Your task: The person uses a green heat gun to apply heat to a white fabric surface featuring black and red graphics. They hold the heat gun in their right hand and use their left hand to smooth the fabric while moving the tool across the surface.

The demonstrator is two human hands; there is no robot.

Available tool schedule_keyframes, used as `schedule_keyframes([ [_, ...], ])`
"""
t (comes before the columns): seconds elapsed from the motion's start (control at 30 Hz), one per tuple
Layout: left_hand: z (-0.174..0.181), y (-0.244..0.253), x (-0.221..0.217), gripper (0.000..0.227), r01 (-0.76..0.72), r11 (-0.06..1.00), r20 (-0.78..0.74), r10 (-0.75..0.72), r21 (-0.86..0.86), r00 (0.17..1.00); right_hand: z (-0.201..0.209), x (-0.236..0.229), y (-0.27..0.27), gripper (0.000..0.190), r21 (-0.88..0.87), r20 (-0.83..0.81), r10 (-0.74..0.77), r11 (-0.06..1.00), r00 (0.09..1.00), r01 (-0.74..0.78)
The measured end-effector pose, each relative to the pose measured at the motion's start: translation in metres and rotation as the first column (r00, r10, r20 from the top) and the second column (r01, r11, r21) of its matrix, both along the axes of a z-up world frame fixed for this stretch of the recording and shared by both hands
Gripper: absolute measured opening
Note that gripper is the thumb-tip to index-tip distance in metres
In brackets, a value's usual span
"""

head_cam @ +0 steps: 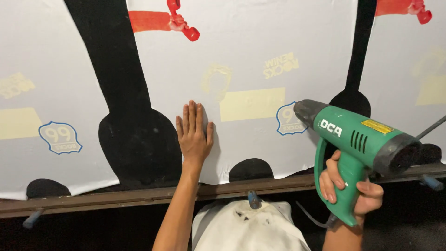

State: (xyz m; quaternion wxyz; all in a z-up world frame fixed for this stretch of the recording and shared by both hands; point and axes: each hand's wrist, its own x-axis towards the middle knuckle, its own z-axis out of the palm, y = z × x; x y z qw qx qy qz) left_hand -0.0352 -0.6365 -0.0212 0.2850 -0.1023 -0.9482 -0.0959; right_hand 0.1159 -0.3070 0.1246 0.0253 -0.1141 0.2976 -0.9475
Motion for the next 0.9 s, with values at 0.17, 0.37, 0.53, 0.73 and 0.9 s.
schedule_keyframes([
  [0.17,-0.001,0.0,-0.001,0.058,0.002,1.0,-0.021,-0.002,0.01,1.0,-0.004,0.002,-0.006,0.053,0.005,0.002,0.03,1.0,1.0,-0.03],
  [0.37,0.0,-0.001,0.0,0.059,0.009,1.0,-0.005,-0.009,0.024,1.0,-0.001,0.009,-0.017,0.053,0.031,0.024,0.037,0.999,0.999,-0.037],
  [0.53,0.0,-0.002,0.0,0.058,0.011,1.0,-0.008,-0.011,0.022,1.0,-0.002,0.019,-0.019,0.05,0.038,0.035,0.066,0.997,0.997,-0.067],
  [0.73,0.0,-0.002,-0.001,0.059,0.004,1.0,-0.004,-0.004,0.009,1.0,-0.002,0.034,-0.025,0.05,0.016,0.059,0.023,1.0,0.998,-0.024],
  [0.9,0.001,0.0,0.0,0.058,-0.001,1.0,-0.026,0.002,0.007,1.0,-0.005,0.047,-0.024,0.05,0.042,0.103,0.007,0.999,0.995,-0.012],
])
